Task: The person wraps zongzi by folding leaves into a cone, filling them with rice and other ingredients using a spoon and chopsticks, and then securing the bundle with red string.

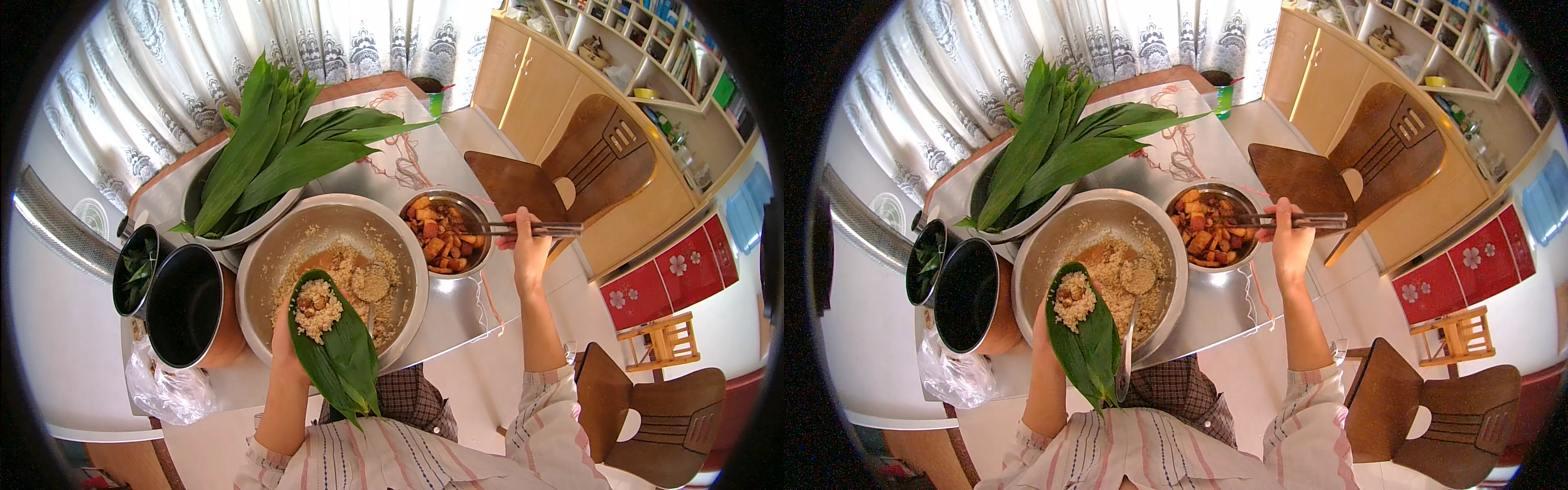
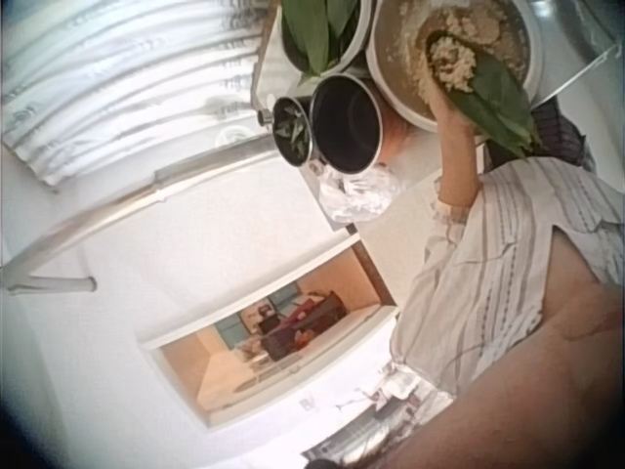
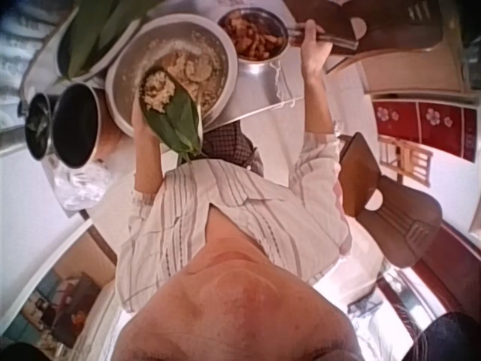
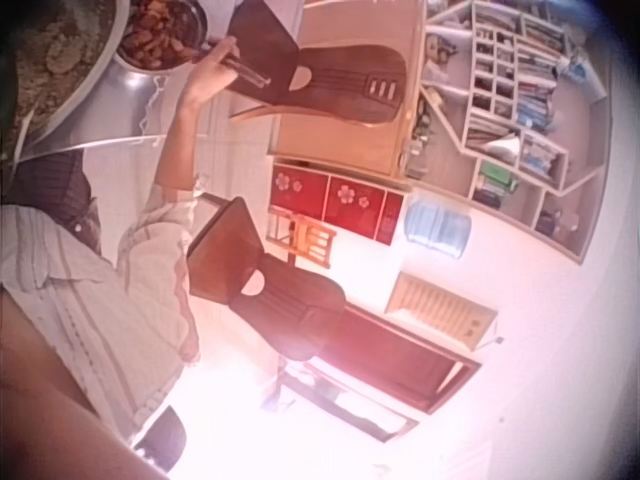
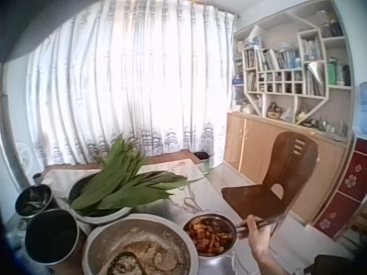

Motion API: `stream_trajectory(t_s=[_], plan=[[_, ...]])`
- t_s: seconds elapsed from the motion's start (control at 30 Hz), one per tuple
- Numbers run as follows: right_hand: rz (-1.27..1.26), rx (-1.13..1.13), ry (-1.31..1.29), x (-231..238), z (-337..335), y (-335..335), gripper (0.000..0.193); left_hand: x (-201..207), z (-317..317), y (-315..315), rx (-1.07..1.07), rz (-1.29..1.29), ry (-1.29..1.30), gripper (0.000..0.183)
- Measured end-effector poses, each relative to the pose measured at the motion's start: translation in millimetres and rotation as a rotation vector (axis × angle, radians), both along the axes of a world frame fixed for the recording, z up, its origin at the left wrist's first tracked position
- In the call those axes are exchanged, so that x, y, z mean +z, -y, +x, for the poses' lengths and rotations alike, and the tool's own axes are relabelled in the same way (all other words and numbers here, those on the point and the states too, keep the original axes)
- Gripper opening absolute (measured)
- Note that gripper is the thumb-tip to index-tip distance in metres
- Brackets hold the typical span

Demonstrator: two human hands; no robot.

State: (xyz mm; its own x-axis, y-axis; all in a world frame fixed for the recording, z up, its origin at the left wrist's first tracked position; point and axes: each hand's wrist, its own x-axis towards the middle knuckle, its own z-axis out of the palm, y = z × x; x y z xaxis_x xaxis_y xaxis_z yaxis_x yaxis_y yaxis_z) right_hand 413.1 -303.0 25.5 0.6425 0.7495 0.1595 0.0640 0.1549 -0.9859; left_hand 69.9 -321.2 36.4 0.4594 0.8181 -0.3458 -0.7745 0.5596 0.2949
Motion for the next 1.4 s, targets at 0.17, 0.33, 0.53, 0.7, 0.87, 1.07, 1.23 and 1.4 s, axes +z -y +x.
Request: stream_trajectory(t_s=[0.17, 0.33, 0.53, 0.7, 0.87, 1.07, 1.23, 1.4], plan=[[-0.173, 0.281, 0.126, -9, -16, 4, 0.024, 0, 2, 0, 0.019, -0.049, 0.009, 0.034], [0.000, 0.377, 0.269, -26, -21, -6, 0.023, 0, 0, 1, -0.051, 0.071, 0.046, 0.035], [0.041, 0.223, 0.188, -27, -3, -10, 0.029, -2, -5, 1, 0.001, 0.023, 0.016, 0.035], [0.057, 0.100, 0.187, -14, 3, -9, 0.035, -1, -4, 2, -0.005, 0.008, 0.013, 0.035], [-0.071, 0.306, 0.380, -5, -4, 4, 0.027, 1, -2, 2, 0.003, 0.000, 0.005, 0.034], [0.068, 0.459, 0.838, -11, -23, 5, 0.019, -1, -3, 1, 0.006, -0.008, -0.008, 0.034], [0.070, 0.296, 0.312, -15, -7, 2, 0.028, -2, -5, 2, 0.015, 0.026, -0.010, 0.033], [0.103, 0.178, 0.179, -9, -4, 0, 0.029, -7, -7, 0, -0.008, 0.015, 0.017, 0.034]])
